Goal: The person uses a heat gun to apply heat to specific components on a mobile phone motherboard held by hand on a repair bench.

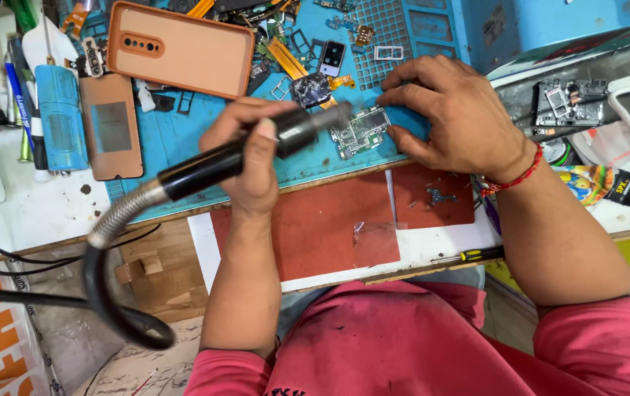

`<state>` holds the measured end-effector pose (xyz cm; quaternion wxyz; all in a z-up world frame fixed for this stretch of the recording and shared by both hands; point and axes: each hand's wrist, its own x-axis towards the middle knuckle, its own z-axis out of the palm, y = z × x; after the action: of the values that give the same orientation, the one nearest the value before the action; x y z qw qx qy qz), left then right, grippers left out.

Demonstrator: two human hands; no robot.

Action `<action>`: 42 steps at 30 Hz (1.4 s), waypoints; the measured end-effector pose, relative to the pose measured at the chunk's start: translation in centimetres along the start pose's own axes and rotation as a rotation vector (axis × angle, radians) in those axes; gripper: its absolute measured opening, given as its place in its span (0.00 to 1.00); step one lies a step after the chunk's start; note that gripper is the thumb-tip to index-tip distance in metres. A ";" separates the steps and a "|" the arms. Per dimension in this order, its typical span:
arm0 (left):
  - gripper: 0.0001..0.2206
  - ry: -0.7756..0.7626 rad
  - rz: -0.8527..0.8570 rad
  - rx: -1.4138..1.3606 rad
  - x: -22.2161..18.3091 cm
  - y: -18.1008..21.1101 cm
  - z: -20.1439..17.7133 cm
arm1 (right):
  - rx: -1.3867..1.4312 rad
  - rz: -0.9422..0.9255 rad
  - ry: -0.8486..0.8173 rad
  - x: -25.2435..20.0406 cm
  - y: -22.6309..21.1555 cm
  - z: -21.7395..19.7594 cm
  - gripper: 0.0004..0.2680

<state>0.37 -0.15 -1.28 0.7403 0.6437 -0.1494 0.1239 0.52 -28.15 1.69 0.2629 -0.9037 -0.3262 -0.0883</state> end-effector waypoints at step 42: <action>0.14 -0.095 -0.056 -0.117 0.0 0.2 -0.4 | -0.020 0.004 -0.016 -0.2 -0.1 0.0 0.12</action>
<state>0.36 0.24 -1.18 0.7719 0.6083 -0.1734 0.0633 0.28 -28.16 1.69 0.2513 -0.9076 -0.3256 -0.0840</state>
